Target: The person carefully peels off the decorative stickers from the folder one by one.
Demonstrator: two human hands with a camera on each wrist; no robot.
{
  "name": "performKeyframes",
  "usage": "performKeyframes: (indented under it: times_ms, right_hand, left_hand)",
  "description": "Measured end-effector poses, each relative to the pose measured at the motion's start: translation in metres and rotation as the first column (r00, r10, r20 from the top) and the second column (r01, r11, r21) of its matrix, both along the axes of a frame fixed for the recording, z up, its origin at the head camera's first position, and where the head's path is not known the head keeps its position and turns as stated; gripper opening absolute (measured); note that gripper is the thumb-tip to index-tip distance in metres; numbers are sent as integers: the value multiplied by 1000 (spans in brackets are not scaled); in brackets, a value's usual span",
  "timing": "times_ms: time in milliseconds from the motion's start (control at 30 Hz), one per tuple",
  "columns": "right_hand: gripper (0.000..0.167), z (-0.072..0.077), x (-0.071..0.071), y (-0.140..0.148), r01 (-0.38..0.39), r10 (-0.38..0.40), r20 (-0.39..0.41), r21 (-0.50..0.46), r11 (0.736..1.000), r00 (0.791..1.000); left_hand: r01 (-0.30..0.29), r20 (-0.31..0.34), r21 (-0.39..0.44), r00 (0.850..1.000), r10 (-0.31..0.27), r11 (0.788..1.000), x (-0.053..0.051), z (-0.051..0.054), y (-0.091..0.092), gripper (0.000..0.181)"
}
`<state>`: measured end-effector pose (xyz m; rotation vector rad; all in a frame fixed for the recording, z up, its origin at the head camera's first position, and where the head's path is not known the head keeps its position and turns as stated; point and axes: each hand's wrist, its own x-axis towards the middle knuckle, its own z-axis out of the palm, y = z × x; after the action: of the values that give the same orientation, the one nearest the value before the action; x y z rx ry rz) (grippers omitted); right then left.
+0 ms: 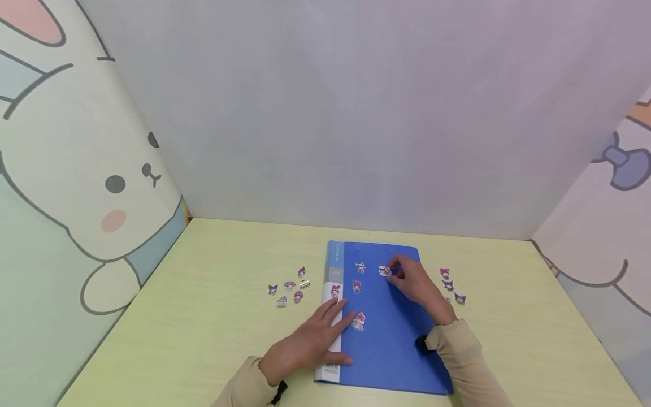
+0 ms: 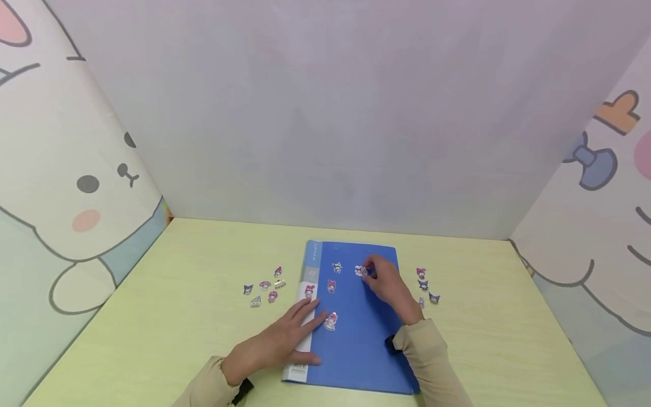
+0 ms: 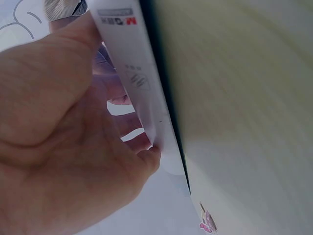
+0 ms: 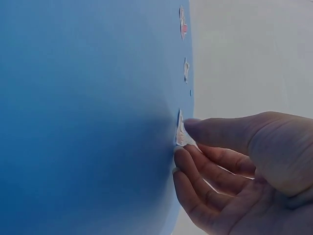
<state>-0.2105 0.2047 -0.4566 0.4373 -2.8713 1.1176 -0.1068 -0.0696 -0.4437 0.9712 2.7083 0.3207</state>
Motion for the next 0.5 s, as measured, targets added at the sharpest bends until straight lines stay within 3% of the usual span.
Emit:
performKeyframes:
  times_ms: [500]
  right_hand:
    - [10,0,-1,-1,-23,28,-135,40,999,991]
  left_hand:
    - [11,-25,-18,1000,-12,1000,0,1,0,88]
